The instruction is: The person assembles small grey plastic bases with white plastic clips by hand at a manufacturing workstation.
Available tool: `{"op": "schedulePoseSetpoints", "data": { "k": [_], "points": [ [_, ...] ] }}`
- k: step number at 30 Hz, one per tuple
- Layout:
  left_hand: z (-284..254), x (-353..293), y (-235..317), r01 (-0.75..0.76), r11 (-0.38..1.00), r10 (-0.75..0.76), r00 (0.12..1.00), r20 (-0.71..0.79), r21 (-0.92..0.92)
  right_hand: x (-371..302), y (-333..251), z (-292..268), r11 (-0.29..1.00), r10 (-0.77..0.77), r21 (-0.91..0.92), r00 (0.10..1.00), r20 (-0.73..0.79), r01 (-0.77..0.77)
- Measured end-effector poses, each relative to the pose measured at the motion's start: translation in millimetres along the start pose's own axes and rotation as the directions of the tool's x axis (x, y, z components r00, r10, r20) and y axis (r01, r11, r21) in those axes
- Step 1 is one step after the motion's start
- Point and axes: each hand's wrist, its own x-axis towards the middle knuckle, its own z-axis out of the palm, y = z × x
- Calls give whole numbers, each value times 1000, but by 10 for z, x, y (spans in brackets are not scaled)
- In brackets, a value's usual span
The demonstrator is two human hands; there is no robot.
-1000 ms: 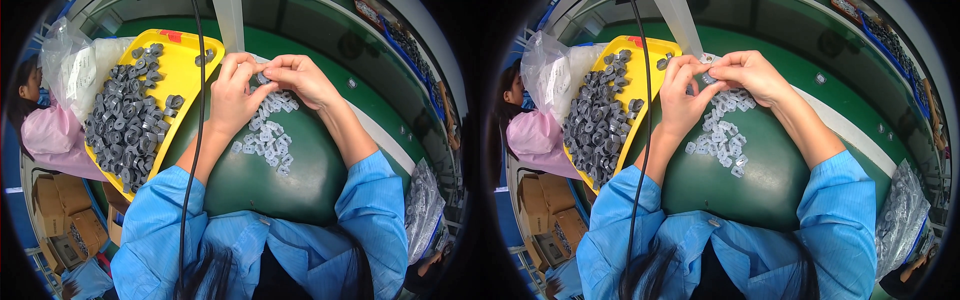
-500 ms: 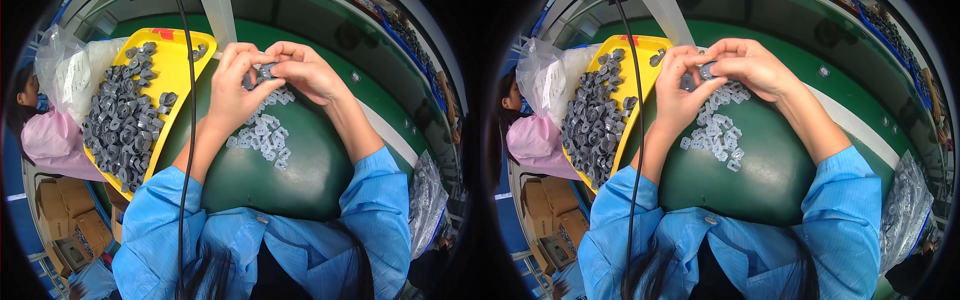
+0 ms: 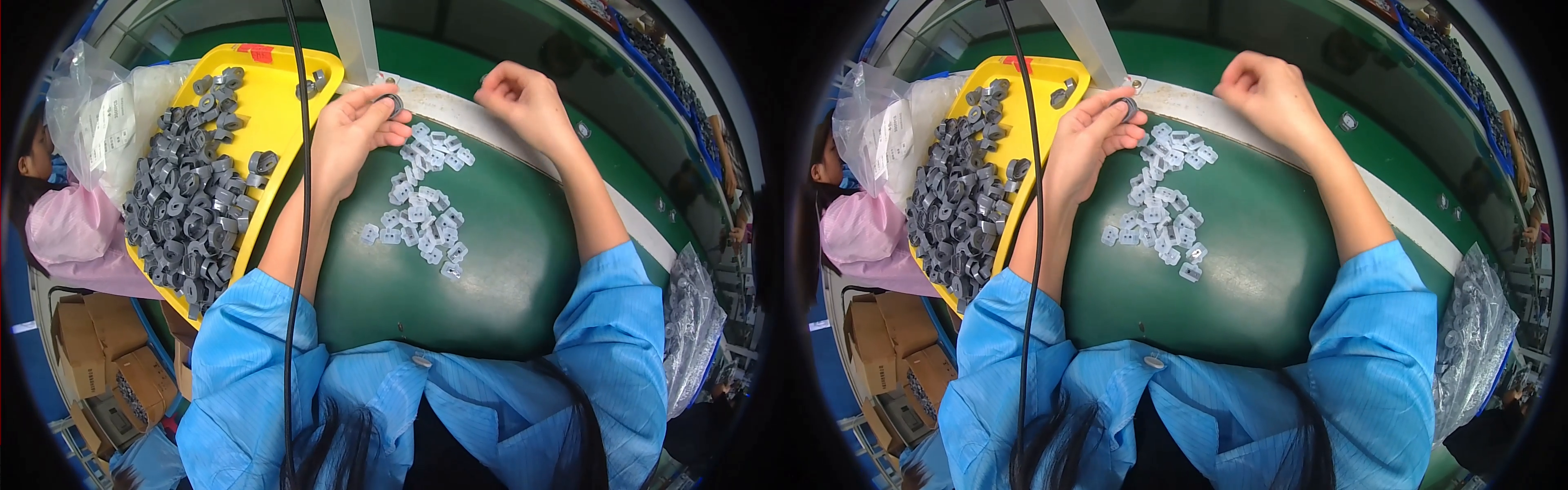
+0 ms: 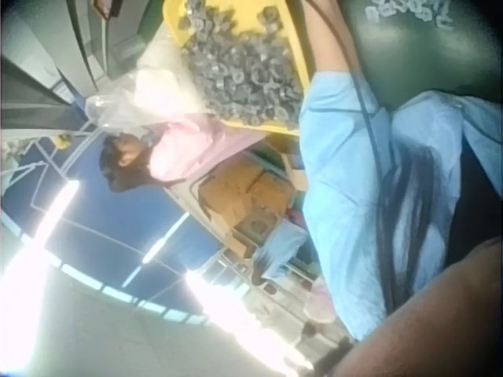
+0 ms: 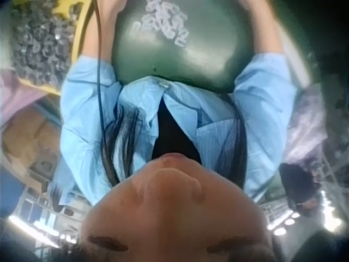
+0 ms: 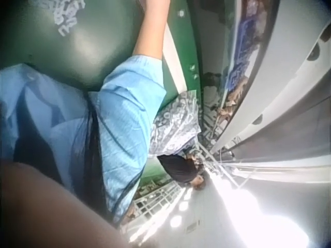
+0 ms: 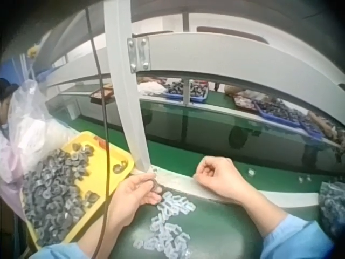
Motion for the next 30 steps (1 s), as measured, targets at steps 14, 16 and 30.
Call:
{"op": "schedulePoseSetpoints", "data": {
  "k": [14,16,30],
  "points": [
    [57,-9,-85,-89,988,88,996,12,126,-498,-151,91,985,-170,9,949,266,174],
    [82,-39,-94,-253,864,278,960,6,436,-602,-138,144,954,-289,-24,937,199,299],
    [286,-85,-114,-479,762,561,825,-73,435,-142,-353,553,836,-101,528,988,-115,147]
  ]
}}
